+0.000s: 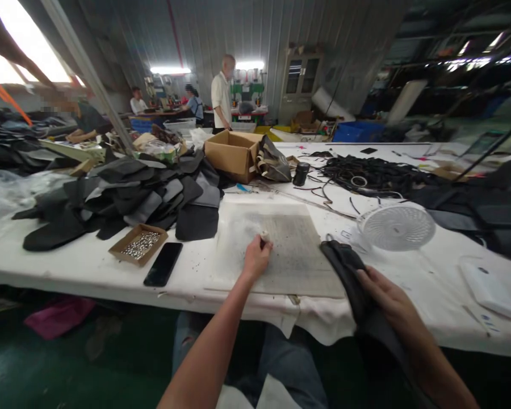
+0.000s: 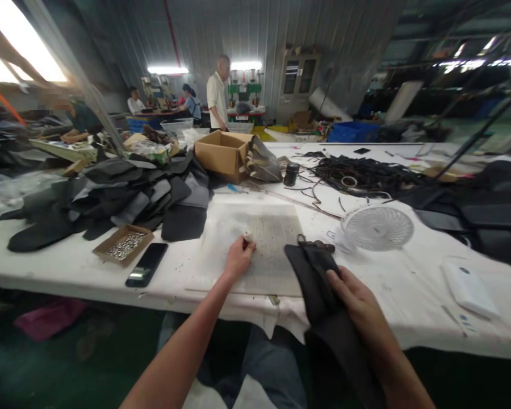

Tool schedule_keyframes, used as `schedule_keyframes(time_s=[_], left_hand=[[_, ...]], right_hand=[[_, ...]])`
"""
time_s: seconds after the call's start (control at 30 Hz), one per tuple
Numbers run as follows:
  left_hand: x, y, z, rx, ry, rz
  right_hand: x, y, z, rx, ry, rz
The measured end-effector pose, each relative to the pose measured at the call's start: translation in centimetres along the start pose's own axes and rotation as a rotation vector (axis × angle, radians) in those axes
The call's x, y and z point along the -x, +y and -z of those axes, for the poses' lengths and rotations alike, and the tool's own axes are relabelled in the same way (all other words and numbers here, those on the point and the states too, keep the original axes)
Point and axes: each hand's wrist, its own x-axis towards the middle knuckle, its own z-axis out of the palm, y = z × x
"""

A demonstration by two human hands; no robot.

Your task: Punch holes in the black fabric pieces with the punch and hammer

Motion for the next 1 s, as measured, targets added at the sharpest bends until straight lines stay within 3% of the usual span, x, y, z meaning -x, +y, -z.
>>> schedule_keyframes(time_s=[0.13,0.27,0.47,0.7,1.0], left_hand=[[0.1,-0.1,0.0,-0.010,0.007,0.001],[0.1,-0.2,0.0,0.000,0.003,-0.008],[-0.1,0.2,-0.1,0.003,0.045,0.013],[-0.1,0.8,0.6,0.066,0.316,0.084],[-0.3,0.4,0.4,0.108,0.303,0.068]], right_hand=[[-0.6,1.0,-6.3,0.231,-0.159,-0.140],[-1.1,1.8,-9.6,0.546,-0.247,-0.150],[-3.6,0.4,-11.5,0.615,-0.228,-0.142],[-4.5,-1.7,-13.3,0.662,-0.190,-0.104],[-5.4,-1.8,-14.4,0.724,-0.092,-0.071]])
